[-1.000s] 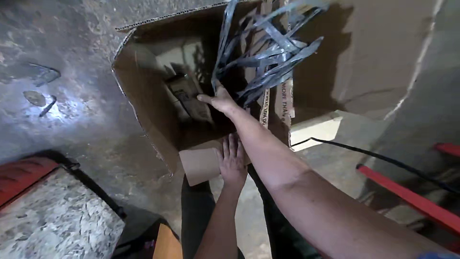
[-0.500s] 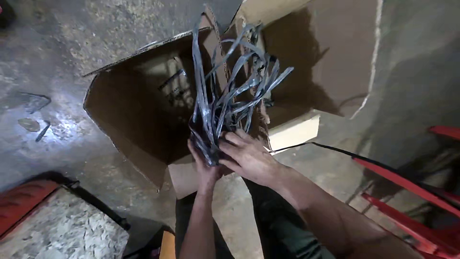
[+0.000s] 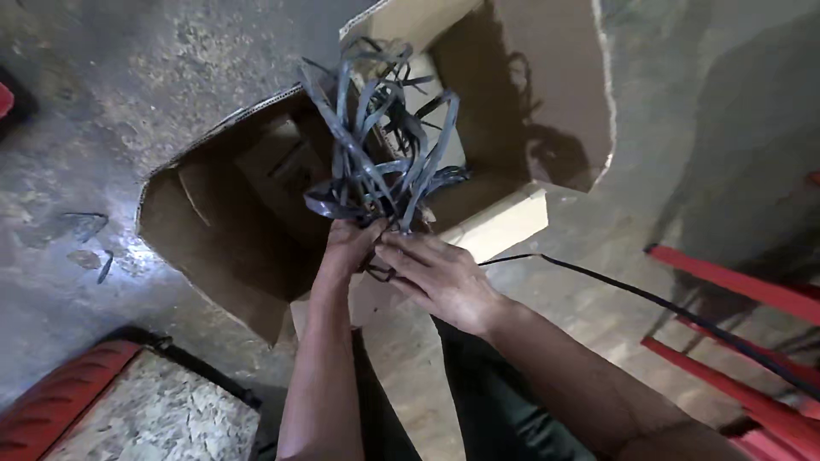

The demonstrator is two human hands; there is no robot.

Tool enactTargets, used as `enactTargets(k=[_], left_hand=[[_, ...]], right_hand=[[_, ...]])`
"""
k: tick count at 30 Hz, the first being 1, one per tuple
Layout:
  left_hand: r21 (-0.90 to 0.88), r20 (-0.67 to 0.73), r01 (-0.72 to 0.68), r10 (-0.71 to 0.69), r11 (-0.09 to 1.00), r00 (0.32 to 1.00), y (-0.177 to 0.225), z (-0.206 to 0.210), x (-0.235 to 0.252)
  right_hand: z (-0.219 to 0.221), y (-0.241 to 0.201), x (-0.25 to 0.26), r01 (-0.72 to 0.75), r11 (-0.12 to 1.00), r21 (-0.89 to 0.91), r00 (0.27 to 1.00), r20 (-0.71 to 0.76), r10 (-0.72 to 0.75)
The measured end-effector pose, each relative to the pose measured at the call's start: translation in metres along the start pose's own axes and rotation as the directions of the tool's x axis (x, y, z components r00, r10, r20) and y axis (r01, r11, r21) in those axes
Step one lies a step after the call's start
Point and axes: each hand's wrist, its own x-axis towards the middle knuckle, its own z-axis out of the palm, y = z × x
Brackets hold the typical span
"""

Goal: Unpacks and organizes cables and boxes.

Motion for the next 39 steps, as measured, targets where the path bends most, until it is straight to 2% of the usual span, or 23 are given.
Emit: enactTargets(k=[2, 5, 8, 10, 13, 15, 17, 19, 21, 23, 25, 27, 28, 29, 30, 31, 32, 33, 34, 35, 36, 37, 39], left_hand=[[0.213, -0.084, -0.040, 0.060, 0.976, 0.995, 0.009, -0.008, -0.013], [0.476, -0.123, -0.043, 0.115, 0.878, 0.986, 0.021, -0.021, -0.056], [0.529, -0.073, -0.228, 0.312, 0.817, 0.947, 0.032, -0.040, -0.111], [0.475, -0.039, -0.403, 0.476, 0.782, 0.878, 0.047, -0.054, -0.144], [0.258, -0.164, -0.589, 0.636, 0.765, 0.754, 0.058, -0.085, -0.184], [0.110, -0.314, -0.687, 0.681, 0.719, 0.662, 0.058, -0.100, -0.208], [-0.031, -0.540, -0.749, 0.620, 0.662, 0.570, 0.062, -0.105, -0.226], [-0.161, -0.718, -0.771, 0.463, 0.617, 0.520, 0.069, -0.108, -0.239], [-0.309, -0.745, -0.758, 0.349, 0.575, 0.569, 0.065, -0.109, -0.245], [-0.489, -0.667, -0.674, 0.261, 0.553, 0.698, 0.054, -0.106, -0.246], [-0.635, -0.519, -0.496, 0.149, 0.592, 0.842, 0.044, -0.099, -0.248], [-0.662, -0.342, -0.303, 0.084, 0.685, 0.936, 0.035, -0.097, -0.259], [-0.595, -0.297, -0.237, 0.064, 0.768, 0.953, 0.027, -0.103, -0.269], [-0.458, -0.327, -0.216, 0.063, 0.862, 0.943, 0.021, -0.113, -0.280], [-0.294, -0.419, -0.228, 0.090, 0.928, 0.904, 0.016, -0.126, -0.295], [-0.147, -0.546, -0.260, 0.141, 0.954, 0.826, 0.014, -0.140, -0.311], [-0.013, -0.670, -0.340, 0.244, 0.940, 0.701, 0.015, -0.156, -0.325], [0.127, -0.760, -0.454, 0.381, 0.882, 0.527, 0.023, -0.169, -0.340], [0.265, -0.788, -0.579, 0.520, 0.771, 0.330, 0.037, -0.178, -0.356], [0.390, -0.753, -0.685, 0.641, 0.616, 0.147, 0.054, -0.181, -0.368], [0.471, -0.684, -0.733, 0.728, 0.490, 0.048, 0.071, -0.178, -0.378], [0.519, -0.593, -0.736, 0.804, 0.434, 0.055, 0.086, -0.170, -0.384], [0.524, -0.376, -0.717, 0.880, 0.461, 0.291, 0.105, -0.153, -0.378]], right_hand=[[-0.020, -0.007, 0.002, 0.045, 0.997, -0.069, 0.996, -0.068, -0.050], [-0.042, -0.019, 0.018, 0.242, 0.966, -0.092, 0.970, -0.004, -0.244], [-0.054, -0.035, 0.046, 0.425, 0.905, -0.004, 0.901, 0.100, -0.423], [-0.063, -0.049, 0.060, 0.472, 0.873, 0.121, 0.866, 0.124, -0.485], [-0.084, -0.073, 0.069, 0.362, 0.851, 0.380, 0.878, 0.168, -0.448], [-0.088, -0.081, 0.069, 0.194, 0.855, 0.481, 0.876, 0.306, -0.372], [-0.077, -0.089, 0.058, 0.039, 0.839, 0.542, 0.864, 0.403, -0.301], [-0.068, -0.101, 0.039, -0.053, 0.760, 0.647, 0.905, 0.354, -0.238], [-0.070, -0.114, 0.025, -0.038, 0.650, 0.759, 0.968, 0.190, -0.166], [-0.084, -0.129, 0.020, 0.002, 0.478, 0.879, 0.989, 0.069, -0.133], [-0.101, -0.150, 0.020, -0.044, 0.353, 0.935, 0.994, 0.077, -0.081], [-0.114, -0.166, 0.025, -0.118, 0.366, 0.923, 0.993, 0.120, 0.017], [-0.117, -0.170, 0.027, -0.110, 0.446, 0.888, 0.994, 0.095, 0.056], [-0.120, -0.173, 0.029, -0.089, 0.566, 0.820, 0.996, 0.058, 0.073], [-0.125, -0.175, 0.032, -0.102, 0.664, 0.740, 0.995, 0.073, 0.071], [-0.130, -0.179, 0.032, -0.132, 0.745, 0.653, 0.990, 0.126, 0.065], [-0.135, -0.185, 0.033, -0.161, 0.810, 0.564, 0.979, 0.195, 0.059], [-0.140, -0.190, 0.036, -0.167, 0.859, 0.485, 0.966, 0.253, 0.044], [-0.142, -0.198, 0.035, -0.159, 0.888, 0.431, 0.954, 0.298, 0.026], [-0.142, -0.206, 0.032, -0.143, 0.907, 0.395, 0.948, 0.319, 0.010], [-0.143, -0.216, 0.030, -0.139, 0.917, 0.373, 0.941, 0.338, 0.005], [-0.144, -0.226, 0.029, -0.141, 0.920, 0.365, 0.940, 0.341, 0.009], [-0.146, -0.243, 0.028, -0.089, 0.902, 0.423, 0.961, 0.275, -0.034]])
